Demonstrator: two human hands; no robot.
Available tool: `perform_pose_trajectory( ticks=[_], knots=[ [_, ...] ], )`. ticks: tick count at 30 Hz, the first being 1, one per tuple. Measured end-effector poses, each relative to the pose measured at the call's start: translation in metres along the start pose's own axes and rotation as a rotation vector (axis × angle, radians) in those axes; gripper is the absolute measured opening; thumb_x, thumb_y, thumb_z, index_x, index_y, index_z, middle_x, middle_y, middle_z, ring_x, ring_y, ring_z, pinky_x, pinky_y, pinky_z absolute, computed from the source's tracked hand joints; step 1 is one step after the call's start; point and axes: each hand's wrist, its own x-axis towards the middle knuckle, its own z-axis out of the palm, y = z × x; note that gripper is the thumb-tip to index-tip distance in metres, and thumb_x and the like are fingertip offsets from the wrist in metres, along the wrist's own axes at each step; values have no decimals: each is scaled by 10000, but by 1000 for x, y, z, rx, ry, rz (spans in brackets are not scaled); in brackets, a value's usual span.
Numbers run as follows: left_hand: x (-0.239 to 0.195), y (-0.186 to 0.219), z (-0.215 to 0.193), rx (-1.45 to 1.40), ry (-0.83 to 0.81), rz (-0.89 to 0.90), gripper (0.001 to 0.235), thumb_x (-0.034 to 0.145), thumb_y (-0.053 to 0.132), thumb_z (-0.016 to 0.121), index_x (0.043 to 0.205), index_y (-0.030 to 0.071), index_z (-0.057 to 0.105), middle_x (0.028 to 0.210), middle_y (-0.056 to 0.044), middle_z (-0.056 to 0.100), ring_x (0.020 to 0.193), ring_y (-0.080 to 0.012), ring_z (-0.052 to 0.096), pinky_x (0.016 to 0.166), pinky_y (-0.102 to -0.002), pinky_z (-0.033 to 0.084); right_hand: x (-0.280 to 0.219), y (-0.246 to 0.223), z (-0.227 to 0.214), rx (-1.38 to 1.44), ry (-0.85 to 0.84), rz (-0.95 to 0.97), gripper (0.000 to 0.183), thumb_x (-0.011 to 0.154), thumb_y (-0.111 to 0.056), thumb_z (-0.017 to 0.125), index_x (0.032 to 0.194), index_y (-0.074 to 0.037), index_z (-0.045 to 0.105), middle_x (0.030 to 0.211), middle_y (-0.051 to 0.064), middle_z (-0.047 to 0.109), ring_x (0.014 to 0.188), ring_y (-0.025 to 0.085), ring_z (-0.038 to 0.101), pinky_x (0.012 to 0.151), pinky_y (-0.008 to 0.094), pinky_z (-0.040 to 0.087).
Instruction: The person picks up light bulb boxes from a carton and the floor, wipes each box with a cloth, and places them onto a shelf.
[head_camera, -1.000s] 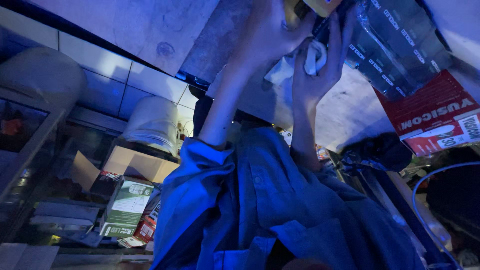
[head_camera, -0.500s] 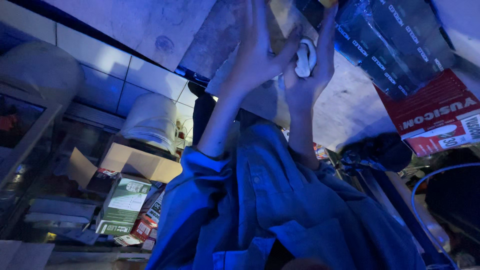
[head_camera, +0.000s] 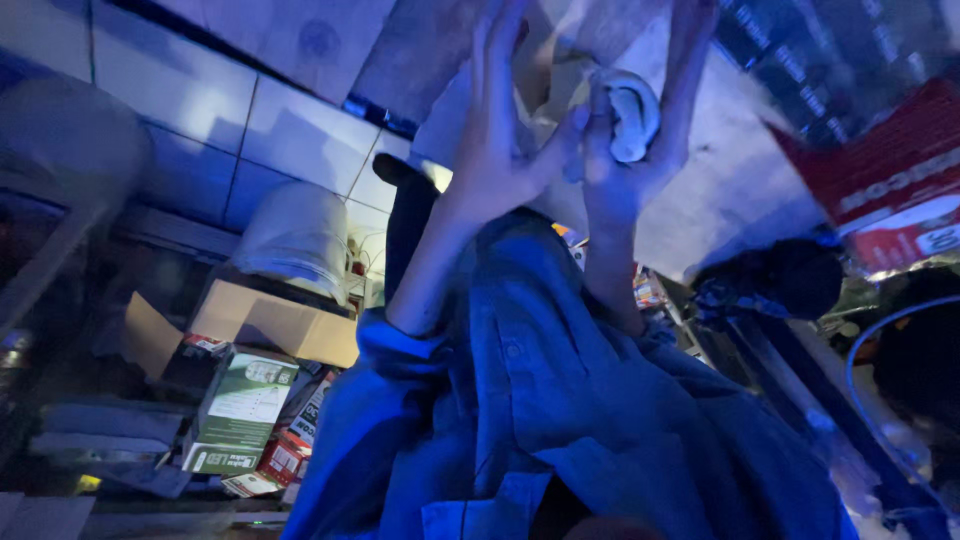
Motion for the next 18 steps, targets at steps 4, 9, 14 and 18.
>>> perform_pose_trajectory(
  ticks=[4,9,14,18],
  knots=[
    [-64,17,-43,16,-9,52,895,960,132,804,1626,91,207,1656,-138,234,1590,-316,218,1287,-434,220,-51,-21,3,19,10,14,799,1087,96,680,1659,-156,182,1666,62,375,831,71,542,755,180,460],
    [-174,26,-102,-123,9,27,817,979,110,773,1608,100,251,1661,-133,276,1580,-303,274,1276,-410,276,-138,-30,21,-21,30,-1,798,993,62,662,1663,-111,265,1631,126,470,674,14,423,655,160,373],
    [-298,50,-169,-62,126,53,758,976,90,752,1593,94,311,1635,-140,337,1545,-303,334,1274,-419,269,-249,-43,46,42,-211,-30,732,1029,45,673,1657,-75,316,1630,118,509,1109,103,574,997,232,511],
    [-401,90,-221,58,259,-1,738,907,102,741,1551,47,386,1623,-166,418,1521,-312,382,1279,-443,292,-325,-83,78,161,-444,-162,677,999,23,657,1618,-37,388,1635,134,491,1395,184,543,1157,310,464]
  ],
)
